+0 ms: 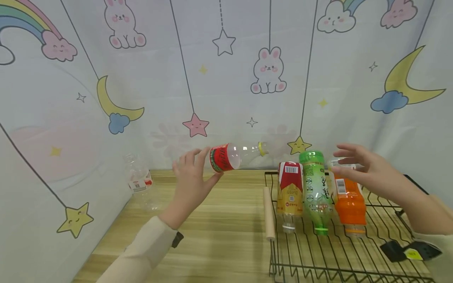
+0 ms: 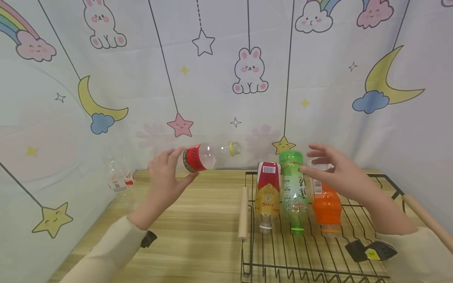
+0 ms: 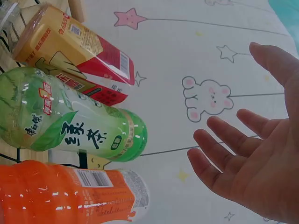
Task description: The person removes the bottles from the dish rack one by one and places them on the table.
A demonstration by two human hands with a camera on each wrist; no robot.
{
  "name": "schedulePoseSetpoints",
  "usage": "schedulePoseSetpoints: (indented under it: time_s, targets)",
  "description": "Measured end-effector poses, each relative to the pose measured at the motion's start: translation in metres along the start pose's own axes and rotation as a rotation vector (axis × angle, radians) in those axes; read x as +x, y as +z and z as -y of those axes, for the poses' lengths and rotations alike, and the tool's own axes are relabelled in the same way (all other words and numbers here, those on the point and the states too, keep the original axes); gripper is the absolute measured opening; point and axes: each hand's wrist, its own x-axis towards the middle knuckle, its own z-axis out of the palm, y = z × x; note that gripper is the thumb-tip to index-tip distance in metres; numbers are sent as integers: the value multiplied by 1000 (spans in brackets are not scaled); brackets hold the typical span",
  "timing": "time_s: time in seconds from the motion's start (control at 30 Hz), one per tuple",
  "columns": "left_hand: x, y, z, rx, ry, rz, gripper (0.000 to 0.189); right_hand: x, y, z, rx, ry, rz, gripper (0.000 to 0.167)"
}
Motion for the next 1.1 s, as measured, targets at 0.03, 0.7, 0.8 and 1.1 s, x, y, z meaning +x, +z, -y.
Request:
schedulePoseSetpoints:
  time_s: [0.03, 0.7, 0.8, 1.1]
  targets:
    - [0, 1, 3, -11, -17, -2, 73, 0, 0, -4, 3, 10, -6, 71]
    - [-3, 14, 49, -328, -500, 55, 73, 1, -4, -55, 92, 156, -28, 79]
    - [-5, 15, 55, -344, -547, 67, 72, 1, -4, -60, 92, 172, -30, 79]
    - [-10, 18, 67, -414, -620, 70, 75, 1, -3, -72, 94, 188, -21, 79]
